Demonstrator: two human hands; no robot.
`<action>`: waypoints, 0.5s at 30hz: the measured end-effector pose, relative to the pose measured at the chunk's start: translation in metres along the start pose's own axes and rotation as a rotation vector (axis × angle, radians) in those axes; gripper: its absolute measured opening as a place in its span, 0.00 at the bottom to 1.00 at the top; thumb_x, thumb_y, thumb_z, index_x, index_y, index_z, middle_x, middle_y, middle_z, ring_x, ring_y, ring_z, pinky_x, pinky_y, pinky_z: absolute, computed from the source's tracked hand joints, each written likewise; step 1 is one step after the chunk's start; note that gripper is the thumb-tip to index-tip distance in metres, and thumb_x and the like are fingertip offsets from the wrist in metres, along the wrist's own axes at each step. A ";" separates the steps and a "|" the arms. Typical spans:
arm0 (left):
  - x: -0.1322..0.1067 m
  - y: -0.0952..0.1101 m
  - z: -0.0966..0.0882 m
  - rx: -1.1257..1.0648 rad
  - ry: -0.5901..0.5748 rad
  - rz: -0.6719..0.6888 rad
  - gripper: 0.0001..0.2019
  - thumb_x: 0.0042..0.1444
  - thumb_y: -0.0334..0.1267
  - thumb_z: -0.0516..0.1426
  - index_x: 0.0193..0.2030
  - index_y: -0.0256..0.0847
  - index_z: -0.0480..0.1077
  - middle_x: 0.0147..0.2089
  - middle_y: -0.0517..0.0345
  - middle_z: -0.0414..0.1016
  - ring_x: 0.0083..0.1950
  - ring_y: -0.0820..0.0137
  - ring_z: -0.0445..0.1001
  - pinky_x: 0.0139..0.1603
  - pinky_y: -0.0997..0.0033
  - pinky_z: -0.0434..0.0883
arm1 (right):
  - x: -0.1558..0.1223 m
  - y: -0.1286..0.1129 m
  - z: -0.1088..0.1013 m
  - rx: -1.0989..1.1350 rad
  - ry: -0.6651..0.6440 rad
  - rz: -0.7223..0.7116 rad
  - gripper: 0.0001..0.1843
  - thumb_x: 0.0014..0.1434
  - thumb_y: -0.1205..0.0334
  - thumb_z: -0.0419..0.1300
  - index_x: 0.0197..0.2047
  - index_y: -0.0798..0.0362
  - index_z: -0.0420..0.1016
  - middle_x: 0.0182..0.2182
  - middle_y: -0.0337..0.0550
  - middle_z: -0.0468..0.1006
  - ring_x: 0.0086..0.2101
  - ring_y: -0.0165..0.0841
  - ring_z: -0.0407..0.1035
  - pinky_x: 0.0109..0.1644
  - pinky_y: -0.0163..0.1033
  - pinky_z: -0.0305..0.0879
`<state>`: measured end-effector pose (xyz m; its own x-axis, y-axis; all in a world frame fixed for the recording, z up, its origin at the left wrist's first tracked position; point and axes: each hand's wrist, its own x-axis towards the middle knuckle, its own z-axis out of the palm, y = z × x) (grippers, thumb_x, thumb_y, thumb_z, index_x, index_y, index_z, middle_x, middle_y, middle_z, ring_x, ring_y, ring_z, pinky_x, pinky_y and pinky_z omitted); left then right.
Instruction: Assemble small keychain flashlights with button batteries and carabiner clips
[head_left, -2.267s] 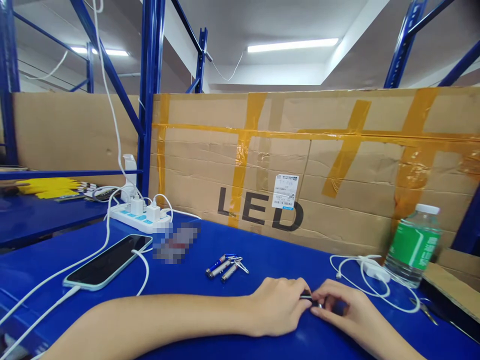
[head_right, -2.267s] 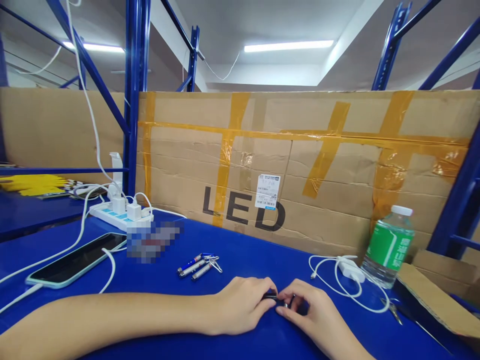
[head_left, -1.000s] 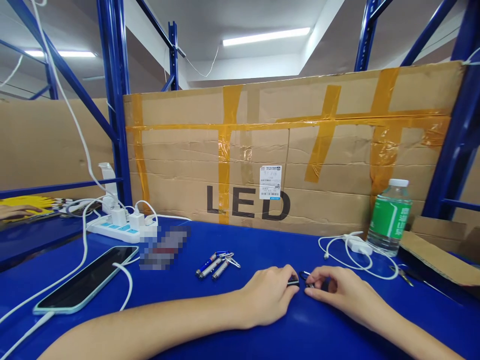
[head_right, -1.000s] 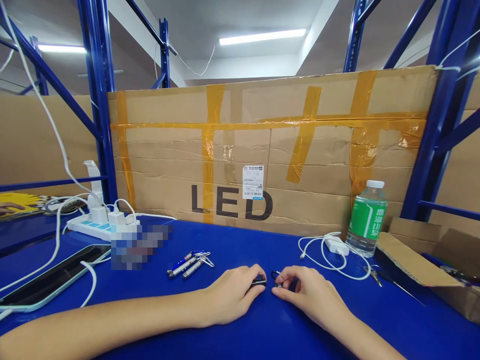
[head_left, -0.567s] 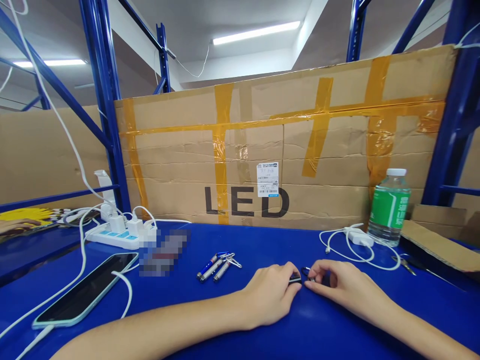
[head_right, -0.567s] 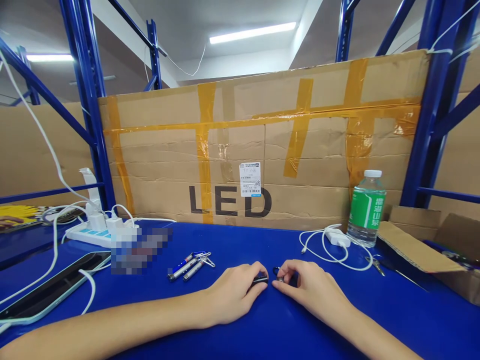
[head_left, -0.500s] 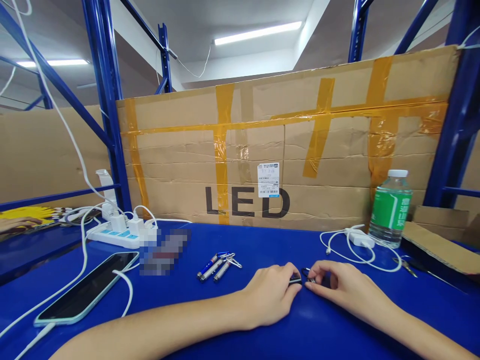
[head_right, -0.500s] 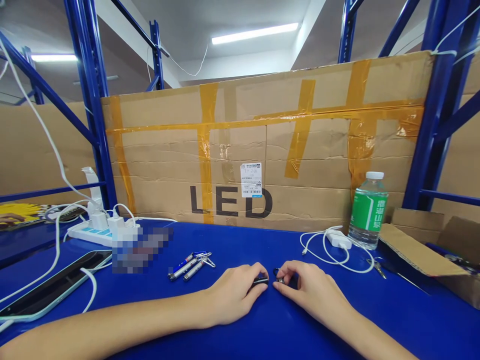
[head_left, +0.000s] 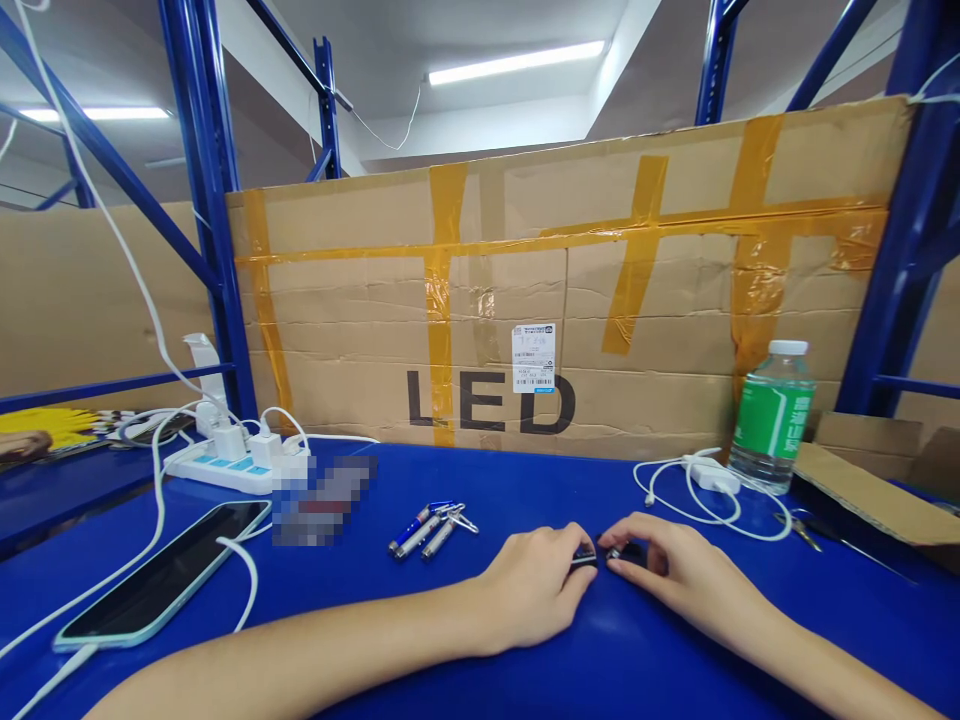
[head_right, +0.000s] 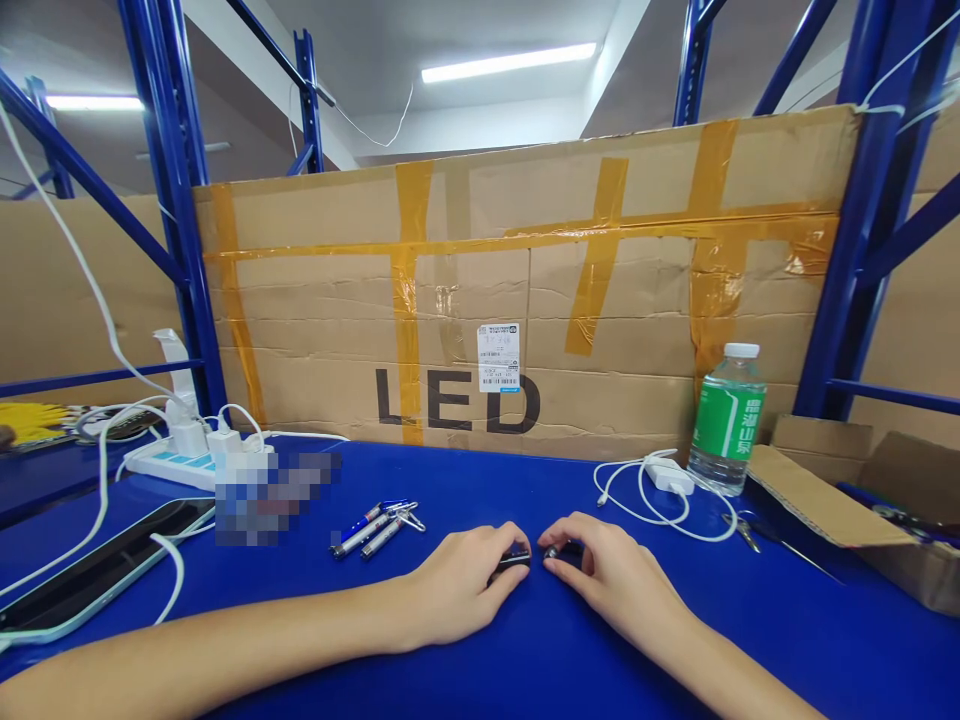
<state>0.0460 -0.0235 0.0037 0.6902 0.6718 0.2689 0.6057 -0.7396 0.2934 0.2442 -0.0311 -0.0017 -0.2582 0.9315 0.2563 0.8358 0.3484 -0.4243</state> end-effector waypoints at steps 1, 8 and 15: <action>0.000 0.000 0.000 0.001 -0.002 0.000 0.09 0.61 0.39 0.46 0.46 0.41 0.61 0.44 0.55 0.72 0.43 0.65 0.72 0.43 0.65 0.69 | 0.000 0.000 0.000 0.001 -0.001 0.000 0.11 0.54 0.56 0.53 0.39 0.47 0.73 0.36 0.39 0.75 0.25 0.29 0.65 0.28 0.34 0.60; 0.001 0.001 -0.001 0.009 -0.012 0.004 0.08 0.61 0.38 0.46 0.45 0.42 0.61 0.43 0.56 0.71 0.43 0.65 0.71 0.43 0.66 0.69 | 0.000 -0.003 -0.001 0.015 0.006 0.013 0.13 0.53 0.58 0.53 0.40 0.46 0.74 0.36 0.39 0.76 0.24 0.30 0.66 0.28 0.34 0.61; 0.003 0.001 -0.001 0.022 -0.035 -0.025 0.11 0.63 0.39 0.41 0.46 0.41 0.61 0.42 0.55 0.71 0.42 0.65 0.71 0.42 0.65 0.68 | 0.000 -0.007 -0.002 -0.023 0.014 0.020 0.11 0.53 0.55 0.54 0.37 0.46 0.75 0.34 0.38 0.77 0.24 0.29 0.66 0.26 0.33 0.59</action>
<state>0.0485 -0.0224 0.0063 0.6879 0.6888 0.2288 0.6313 -0.7233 0.2798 0.2397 -0.0340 0.0032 -0.2344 0.9367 0.2600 0.8520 0.3267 -0.4090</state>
